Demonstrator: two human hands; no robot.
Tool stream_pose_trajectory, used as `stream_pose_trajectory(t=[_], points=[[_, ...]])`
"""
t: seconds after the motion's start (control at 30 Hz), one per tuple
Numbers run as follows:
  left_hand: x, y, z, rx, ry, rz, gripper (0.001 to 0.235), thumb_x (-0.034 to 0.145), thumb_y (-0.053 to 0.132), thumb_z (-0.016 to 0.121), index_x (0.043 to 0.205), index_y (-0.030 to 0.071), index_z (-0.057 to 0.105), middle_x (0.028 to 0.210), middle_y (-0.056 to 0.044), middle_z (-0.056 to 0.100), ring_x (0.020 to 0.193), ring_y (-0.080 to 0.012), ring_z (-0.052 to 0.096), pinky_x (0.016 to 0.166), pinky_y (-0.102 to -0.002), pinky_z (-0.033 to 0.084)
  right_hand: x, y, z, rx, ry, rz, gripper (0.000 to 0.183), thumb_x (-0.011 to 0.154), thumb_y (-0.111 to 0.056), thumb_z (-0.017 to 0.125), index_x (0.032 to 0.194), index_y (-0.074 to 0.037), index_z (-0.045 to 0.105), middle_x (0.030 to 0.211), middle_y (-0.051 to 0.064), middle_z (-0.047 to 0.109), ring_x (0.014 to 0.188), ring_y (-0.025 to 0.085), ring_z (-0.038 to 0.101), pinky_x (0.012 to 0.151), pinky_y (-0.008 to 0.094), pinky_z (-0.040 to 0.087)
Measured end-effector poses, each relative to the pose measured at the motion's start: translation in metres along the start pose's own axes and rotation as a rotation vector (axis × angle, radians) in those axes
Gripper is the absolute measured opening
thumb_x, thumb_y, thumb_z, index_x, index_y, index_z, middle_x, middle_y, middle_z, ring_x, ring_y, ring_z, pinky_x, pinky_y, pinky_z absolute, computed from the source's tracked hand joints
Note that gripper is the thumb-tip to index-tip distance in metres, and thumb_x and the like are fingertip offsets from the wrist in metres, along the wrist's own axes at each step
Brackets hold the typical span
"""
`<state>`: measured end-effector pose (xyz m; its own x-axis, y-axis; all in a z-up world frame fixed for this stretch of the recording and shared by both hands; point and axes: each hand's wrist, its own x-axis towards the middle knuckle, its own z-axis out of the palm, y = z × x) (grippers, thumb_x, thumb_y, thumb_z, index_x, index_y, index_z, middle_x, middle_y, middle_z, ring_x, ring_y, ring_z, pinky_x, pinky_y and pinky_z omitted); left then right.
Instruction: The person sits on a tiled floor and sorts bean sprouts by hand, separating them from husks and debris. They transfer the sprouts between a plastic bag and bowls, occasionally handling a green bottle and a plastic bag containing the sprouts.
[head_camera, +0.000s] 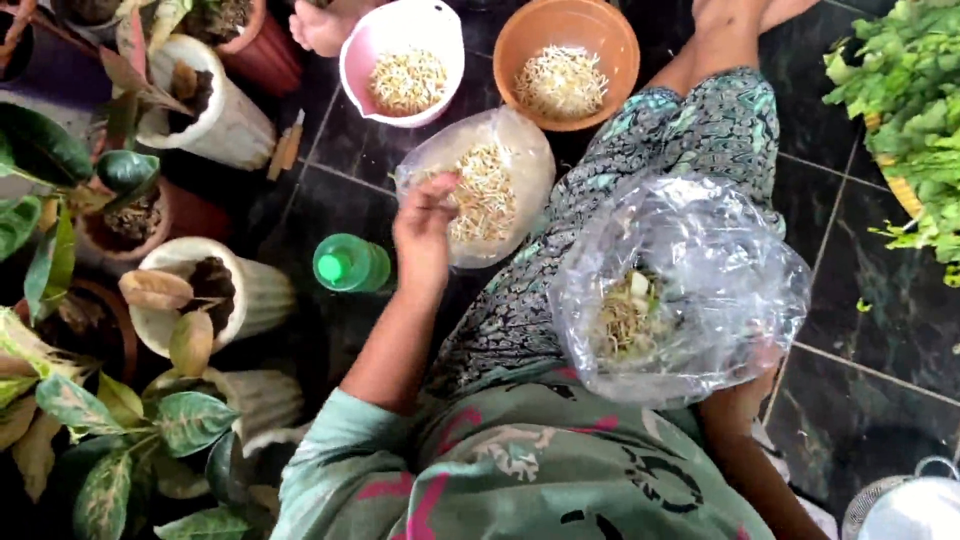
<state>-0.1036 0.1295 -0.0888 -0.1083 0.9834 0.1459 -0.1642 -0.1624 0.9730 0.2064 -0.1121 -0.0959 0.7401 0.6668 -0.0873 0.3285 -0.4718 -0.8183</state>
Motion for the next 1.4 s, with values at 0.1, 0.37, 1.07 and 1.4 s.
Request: stream_pose_trajectory(t=[0.1, 0.37, 1.07, 1.4], points=[[0.006, -0.063, -0.002, 0.25, -0.129, -0.213, 0.025, 0.095, 0.002, 0.06, 0.116, 0.011, 0.07, 0.11, -0.013, 0.076, 0.099, -0.0163, 0.073, 0.074, -0.027, 0.061, 0.008, 0.011, 0.006, 0.051, -0.003, 0.019, 0.027, 0.105, -0.017, 0.052, 0.131, -0.006, 0.055, 0.126, 0.014, 0.054, 0.114, 0.029, 0.051, 0.094, 0.041, 0.04], [0.032, -0.118, 0.025, 1.09, -0.515, -0.087, 0.062, 0.087, 0.025, 0.075, 0.143, 0.008, 0.058, 0.157, -0.026, 0.04, 0.143, -0.052, 0.039, 0.118, -0.054, 0.041, 0.016, 0.043, 0.008, 0.144, 0.01, 0.1, 0.011, 0.111, -0.017, 0.047, 0.113, -0.011, 0.055, 0.106, 0.007, 0.054, 0.095, 0.02, 0.051, 0.079, 0.034, 0.042], [-0.103, -0.072, 0.041, 0.373, -0.546, 0.082, 0.016, 0.096, 0.022, 0.058, 0.105, 0.013, 0.067, 0.087, -0.004, 0.069, 0.078, -0.0169, 0.064, 0.07, -0.033, 0.047, 0.059, -0.219, 0.012, 0.847, -1.308, -1.029, 0.023, 0.106, -0.023, 0.056, 0.119, -0.005, 0.062, 0.114, 0.015, 0.07, 0.105, 0.03, 0.072, 0.095, 0.04, 0.057], [-0.104, -0.068, 0.041, 0.405, -0.554, 0.107, 0.028, 0.087, 0.017, 0.063, 0.113, 0.009, 0.07, 0.1, -0.008, 0.077, 0.094, -0.0226, 0.073, 0.081, -0.037, 0.056, 0.494, -0.163, 0.239, 2.462, -0.45, -1.397, 0.042, 0.114, -0.019, 0.038, 0.151, -0.002, 0.045, 0.156, 0.013, 0.052, 0.149, 0.02, 0.046, 0.133, 0.036, 0.029]])
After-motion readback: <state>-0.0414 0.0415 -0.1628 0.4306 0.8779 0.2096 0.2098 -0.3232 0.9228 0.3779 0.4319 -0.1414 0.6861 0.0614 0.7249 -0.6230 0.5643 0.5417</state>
